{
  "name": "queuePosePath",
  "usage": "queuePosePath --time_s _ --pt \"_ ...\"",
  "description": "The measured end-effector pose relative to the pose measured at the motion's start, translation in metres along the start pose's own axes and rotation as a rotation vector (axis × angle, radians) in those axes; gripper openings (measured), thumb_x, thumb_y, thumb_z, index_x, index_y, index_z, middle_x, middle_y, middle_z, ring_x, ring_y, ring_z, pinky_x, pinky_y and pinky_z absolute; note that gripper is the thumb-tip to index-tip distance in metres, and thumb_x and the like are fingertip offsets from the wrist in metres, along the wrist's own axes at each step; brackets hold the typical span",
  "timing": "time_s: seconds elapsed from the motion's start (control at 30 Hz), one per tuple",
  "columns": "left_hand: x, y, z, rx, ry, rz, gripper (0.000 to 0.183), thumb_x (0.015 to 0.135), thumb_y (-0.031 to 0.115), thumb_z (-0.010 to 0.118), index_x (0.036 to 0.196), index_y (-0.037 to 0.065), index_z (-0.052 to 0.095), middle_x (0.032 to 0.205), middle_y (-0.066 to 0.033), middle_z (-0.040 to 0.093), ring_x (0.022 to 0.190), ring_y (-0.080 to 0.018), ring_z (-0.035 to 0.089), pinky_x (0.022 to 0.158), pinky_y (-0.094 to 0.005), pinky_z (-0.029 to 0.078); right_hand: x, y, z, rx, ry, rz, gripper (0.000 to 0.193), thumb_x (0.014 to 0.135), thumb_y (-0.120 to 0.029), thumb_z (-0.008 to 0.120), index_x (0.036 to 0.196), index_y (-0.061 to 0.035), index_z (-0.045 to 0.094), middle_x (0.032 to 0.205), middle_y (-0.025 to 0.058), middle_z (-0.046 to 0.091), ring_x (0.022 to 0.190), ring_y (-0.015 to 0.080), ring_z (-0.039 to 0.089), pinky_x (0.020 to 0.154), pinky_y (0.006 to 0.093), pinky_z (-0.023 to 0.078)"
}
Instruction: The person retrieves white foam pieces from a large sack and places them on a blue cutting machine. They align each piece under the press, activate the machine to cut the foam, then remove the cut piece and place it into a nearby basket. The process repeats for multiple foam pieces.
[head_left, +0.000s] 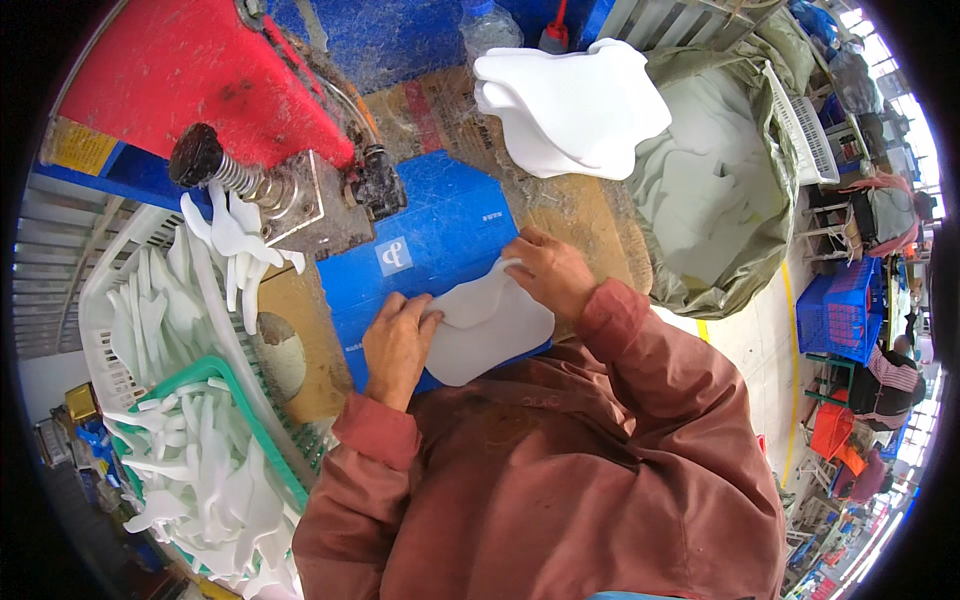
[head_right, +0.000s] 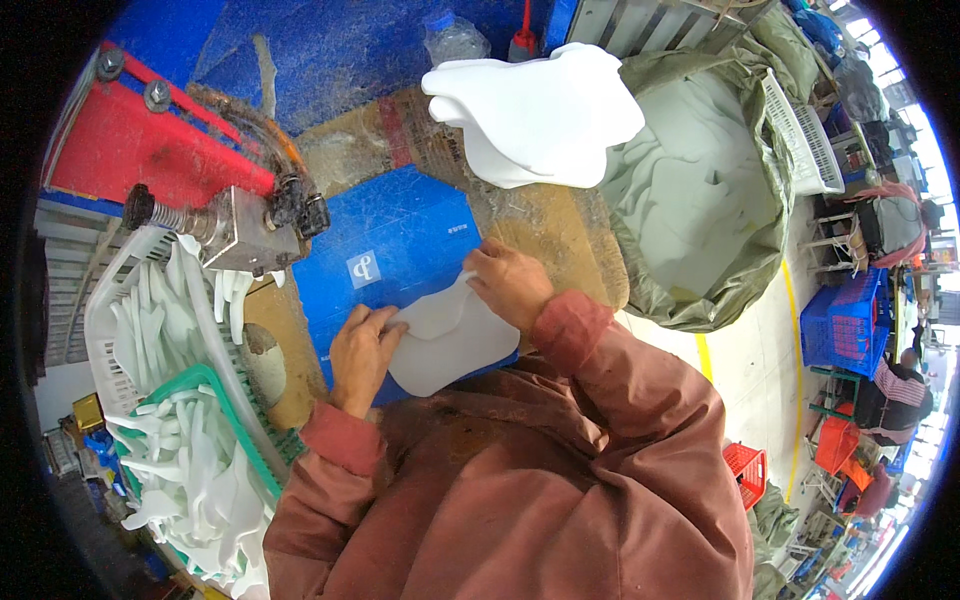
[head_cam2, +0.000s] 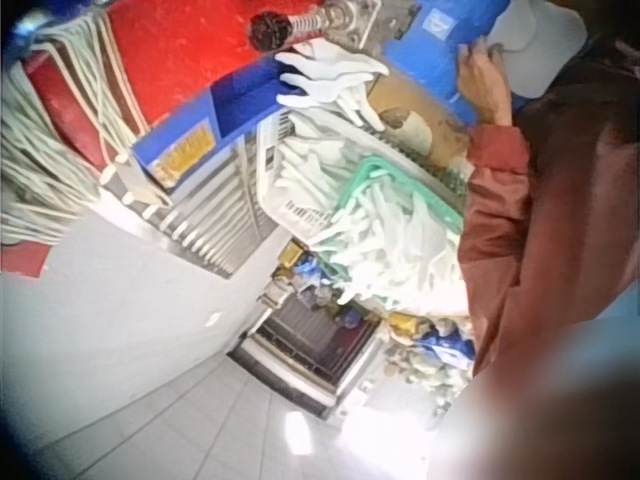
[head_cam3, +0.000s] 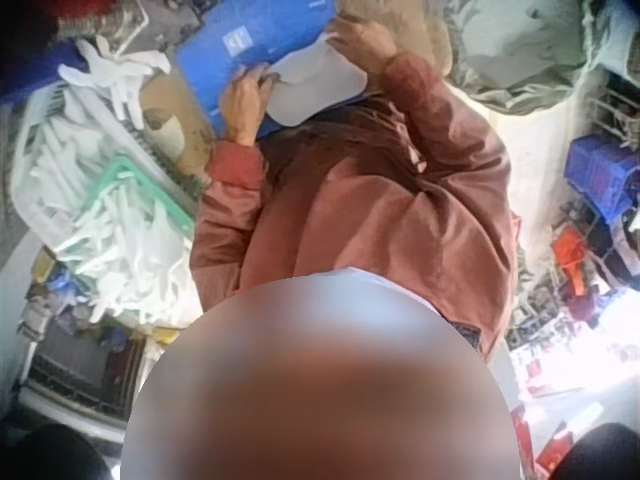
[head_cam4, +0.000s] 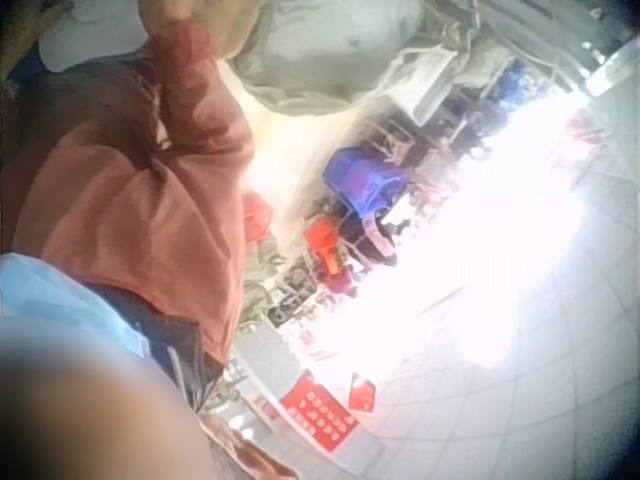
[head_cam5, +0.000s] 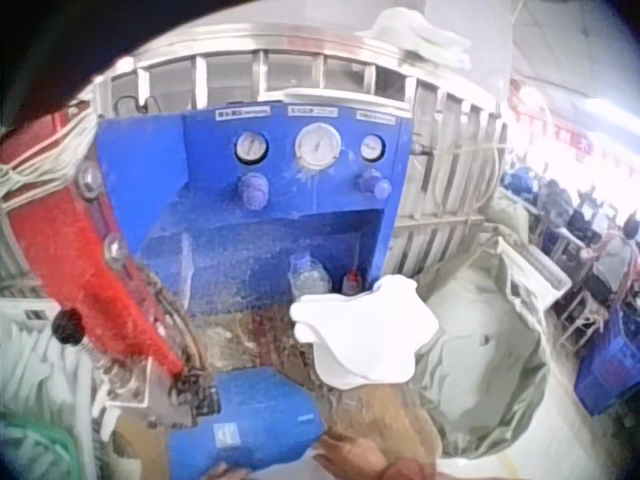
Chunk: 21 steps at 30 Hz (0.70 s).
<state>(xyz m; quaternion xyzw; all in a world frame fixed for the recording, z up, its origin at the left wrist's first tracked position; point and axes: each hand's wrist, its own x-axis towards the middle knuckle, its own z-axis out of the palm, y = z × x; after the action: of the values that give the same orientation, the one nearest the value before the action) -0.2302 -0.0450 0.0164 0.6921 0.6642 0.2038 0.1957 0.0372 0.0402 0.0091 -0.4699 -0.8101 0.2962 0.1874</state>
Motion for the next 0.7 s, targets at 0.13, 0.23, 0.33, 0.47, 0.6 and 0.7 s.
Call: queuePosePath --time_s 0.13,0.23,0.33,0.47,0.6,0.7 --pt "-0.004 0.001 0.005 0.035 0.054 0.045 0.030 0.088 0.015 0.081 0.117 0.008 0.080 0.096 -0.0129 0.069 0.082 -0.0325 0.070 0.072 -0.0418 0.056 0.002 -0.004 0.002 -0.070 -0.019 0.010 0.023 0.094 -0.015 0.071 0.115 -0.0083 0.064 0.111 0.0156 0.064 0.098 0.0406 0.068 0.081 0.0493 0.057" --pt "-0.007 0.002 0.003 -0.063 0.070 -0.002 0.032 0.090 0.013 0.079 0.122 0.007 0.078 0.097 -0.0132 0.069 0.082 -0.0329 0.070 0.073 -0.0407 0.056 0.003 -0.006 0.003 -0.088 -0.016 0.000 0.027 0.094 -0.014 0.071 0.118 -0.0082 0.060 0.112 0.0169 0.063 0.098 0.0416 0.068 0.081 0.0498 0.057" --pt "-0.008 0.007 -0.008 -0.179 0.021 -0.113 0.037 0.092 0.011 0.076 0.129 0.009 0.075 0.099 -0.0137 0.069 0.083 -0.0331 0.070 0.074 -0.0404 0.057 0.004 -0.007 0.004 -0.111 -0.013 -0.001 0.031 0.093 -0.013 0.071 0.120 -0.0075 0.058 0.111 0.0178 0.062 0.098 0.0419 0.067 0.081 0.0497 0.057" --pt "-0.003 0.030 -0.009 -0.035 0.076 0.080 0.040 0.093 0.009 0.074 0.132 0.008 0.071 0.101 -0.0141 0.070 0.085 -0.0344 0.071 0.075 -0.0425 0.057 0.004 -0.008 0.004 -0.143 -0.005 -0.012 0.033 0.093 -0.013 0.072 0.122 -0.0073 0.057 0.110 0.0176 0.061 0.098 0.0414 0.067 0.081 0.0488 0.057" --pt "0.013 0.065 0.033 -0.088 0.028 0.181 0.034 0.092 0.010 0.075 0.126 0.007 0.074 0.100 -0.0133 0.070 0.087 -0.0354 0.071 0.075 -0.0445 0.058 -0.003 -0.007 -0.002 -0.103 0.114 -0.041 0.030 0.093 -0.014 0.073 0.119 -0.0079 0.060 0.108 0.0162 0.062 0.096 0.0406 0.068 0.079 0.0489 0.057" --pt "0.016 0.067 0.050 -0.083 0.049 0.185 0.032 0.091 0.011 0.076 0.123 0.007 0.074 0.098 -0.0127 0.069 0.087 -0.0351 0.071 0.074 -0.0448 0.058 -0.012 0.000 -0.013 0.015 0.169 0.025 0.023 0.094 -0.012 0.074 0.114 -0.0059 0.066 0.105 0.0150 0.066 0.091 0.0387 0.070 0.078 0.0467 0.057"
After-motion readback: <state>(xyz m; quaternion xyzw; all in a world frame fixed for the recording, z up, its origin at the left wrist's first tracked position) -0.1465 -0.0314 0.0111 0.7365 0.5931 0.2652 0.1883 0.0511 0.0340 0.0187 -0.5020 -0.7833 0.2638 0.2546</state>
